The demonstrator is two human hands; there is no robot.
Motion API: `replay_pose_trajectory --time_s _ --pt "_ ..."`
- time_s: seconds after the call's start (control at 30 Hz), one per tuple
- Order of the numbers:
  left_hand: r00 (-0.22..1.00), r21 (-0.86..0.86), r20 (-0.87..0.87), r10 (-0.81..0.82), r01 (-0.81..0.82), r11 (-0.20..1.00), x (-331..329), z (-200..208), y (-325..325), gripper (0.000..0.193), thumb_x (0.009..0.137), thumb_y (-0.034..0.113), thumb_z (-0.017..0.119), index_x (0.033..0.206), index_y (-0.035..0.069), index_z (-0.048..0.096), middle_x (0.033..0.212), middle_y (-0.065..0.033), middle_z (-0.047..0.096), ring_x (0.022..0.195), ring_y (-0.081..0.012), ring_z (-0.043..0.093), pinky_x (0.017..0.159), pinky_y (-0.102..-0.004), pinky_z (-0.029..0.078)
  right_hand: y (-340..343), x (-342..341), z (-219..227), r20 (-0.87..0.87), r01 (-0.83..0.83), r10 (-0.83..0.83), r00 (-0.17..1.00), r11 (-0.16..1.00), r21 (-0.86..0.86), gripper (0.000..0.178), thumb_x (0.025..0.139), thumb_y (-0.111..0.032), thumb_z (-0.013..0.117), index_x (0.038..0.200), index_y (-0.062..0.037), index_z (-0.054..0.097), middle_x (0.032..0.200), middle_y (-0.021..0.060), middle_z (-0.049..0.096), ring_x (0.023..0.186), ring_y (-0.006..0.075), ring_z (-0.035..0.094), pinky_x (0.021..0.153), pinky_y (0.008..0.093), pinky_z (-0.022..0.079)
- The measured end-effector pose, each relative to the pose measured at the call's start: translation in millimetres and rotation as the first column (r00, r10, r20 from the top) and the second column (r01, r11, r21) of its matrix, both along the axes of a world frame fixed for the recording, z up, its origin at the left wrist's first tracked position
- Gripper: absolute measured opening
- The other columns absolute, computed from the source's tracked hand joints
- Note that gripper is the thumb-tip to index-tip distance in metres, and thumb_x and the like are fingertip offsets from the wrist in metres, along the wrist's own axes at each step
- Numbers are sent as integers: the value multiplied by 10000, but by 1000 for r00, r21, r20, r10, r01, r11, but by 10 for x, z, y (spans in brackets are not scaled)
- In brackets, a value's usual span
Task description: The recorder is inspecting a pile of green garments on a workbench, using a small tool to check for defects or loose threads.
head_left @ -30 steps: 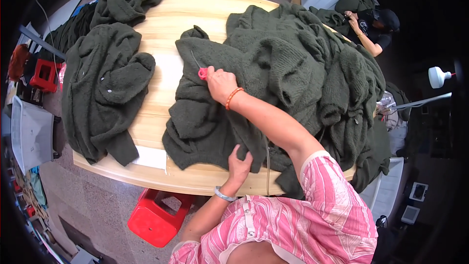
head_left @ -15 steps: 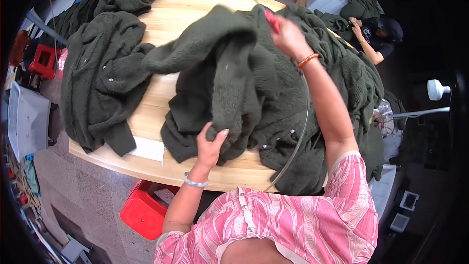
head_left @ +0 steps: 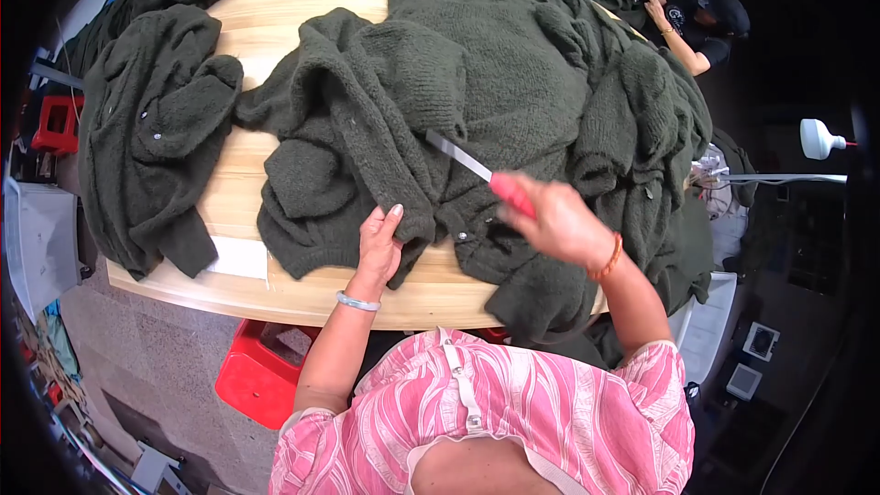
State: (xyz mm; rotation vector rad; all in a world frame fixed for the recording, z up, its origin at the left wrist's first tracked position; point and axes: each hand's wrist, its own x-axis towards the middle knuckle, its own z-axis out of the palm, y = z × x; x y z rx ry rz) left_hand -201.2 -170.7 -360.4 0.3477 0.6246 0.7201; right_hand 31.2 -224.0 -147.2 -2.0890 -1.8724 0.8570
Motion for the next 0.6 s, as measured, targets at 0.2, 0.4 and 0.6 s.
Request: replay_pose_trajectory --time_s 0.2,0.4,0.6 --pt "991 -40 65 113 -111 993 85 -82 -98 199 993 92 564 1177 21 594 1171 -91 663 1065 -193 648 963 -361 526 -591 -328 -18 -9 -198 207 978 924 -326 303 902 -243 629 1096 -17 571 699 224 647 687 443 649 635 520 522" --pt "995 -74 8 101 -100 992 59 -99 -198 120 994 64 559 1092 38 622 1109 -54 666 1023 -134 626 927 -299 503 -610 -348 -143 20 -99 109 994 955 -280 303 929 -241 596 1136 -24 552 719 250 645 744 438 657 657 527 515" --pt "992 140 -63 106 -96 985 -150 -11 -37 472 972 122 607 1403 63 423 1204 -30 614 1035 -114 600 883 -281 498 -588 -397 -224 -68 -87 77 995 983 -160 406 888 -179 630 1256 -46 523 976 228 674 898 411 656 765 474 528"
